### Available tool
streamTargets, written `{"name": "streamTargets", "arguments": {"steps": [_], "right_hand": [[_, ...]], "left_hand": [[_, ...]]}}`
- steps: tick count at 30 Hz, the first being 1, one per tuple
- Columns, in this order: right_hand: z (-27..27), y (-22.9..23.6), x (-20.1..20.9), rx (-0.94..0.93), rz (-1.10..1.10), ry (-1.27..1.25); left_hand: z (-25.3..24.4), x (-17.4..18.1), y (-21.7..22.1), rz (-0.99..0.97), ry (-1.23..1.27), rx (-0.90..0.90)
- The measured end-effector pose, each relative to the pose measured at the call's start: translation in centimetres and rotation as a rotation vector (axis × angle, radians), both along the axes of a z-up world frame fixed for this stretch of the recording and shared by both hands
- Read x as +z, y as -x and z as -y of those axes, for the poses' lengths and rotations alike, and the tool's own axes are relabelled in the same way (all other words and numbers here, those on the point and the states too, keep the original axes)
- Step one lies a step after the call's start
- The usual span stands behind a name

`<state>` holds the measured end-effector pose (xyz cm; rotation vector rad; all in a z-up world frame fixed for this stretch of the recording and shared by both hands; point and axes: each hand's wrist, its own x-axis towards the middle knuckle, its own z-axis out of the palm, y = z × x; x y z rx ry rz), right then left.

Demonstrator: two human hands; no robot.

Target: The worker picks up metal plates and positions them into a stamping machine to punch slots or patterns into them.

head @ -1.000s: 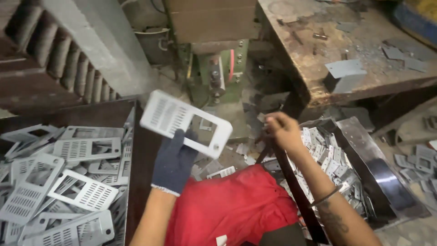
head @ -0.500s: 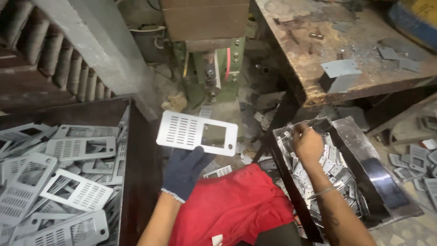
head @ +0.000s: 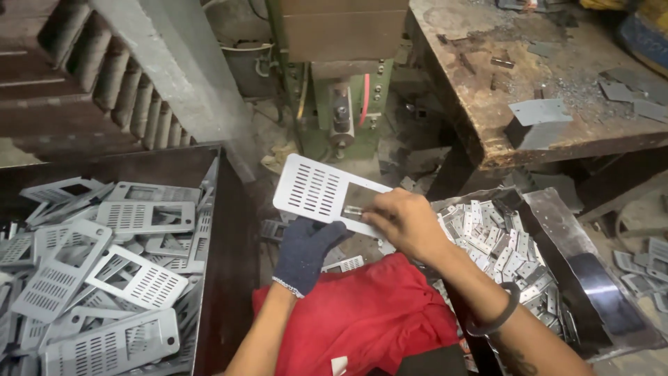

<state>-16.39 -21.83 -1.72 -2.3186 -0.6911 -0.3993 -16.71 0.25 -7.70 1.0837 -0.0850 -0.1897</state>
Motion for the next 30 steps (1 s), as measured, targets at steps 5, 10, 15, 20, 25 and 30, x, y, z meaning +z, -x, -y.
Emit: {"name": "streamTargets", "arguments": {"steps": [5, 10, 15, 20, 25, 30], "right_hand": [[-1.2, 1.1, 0.7, -0.058, -0.166, -0.080], [-1.5, 1.6, 0.6, -0.117, -0.336, -0.163], [-1.6, 2.2, 0.8, -0.151, -0.235, -0.242], [-1.8, 1.8, -1.3, -0.349, -0.471, -0.786], [-1.7, 1.4, -1.9, -0.032, -0.887, -1.196], [-0.9, 0.8, -1.6, 0.010, -1.000, -1.334]], "left_hand": [[-0.5, -0.8, -0.1, -0.034, -0.081, 0.000], [-0.3, -0.4, 0.0, -0.031, -0.075, -0.011], [0.0, 0.0, 0.1, -0.027, 0.038, -0.002], [0.1, 1.4, -0.4, -0.050, 0.224, 0.160], [0.1, 3.0, -0.5, -0.037, 0.352, 0.154], [-0.8, 3.1, -1.0, -0.035, 0.313, 0.104]]}}
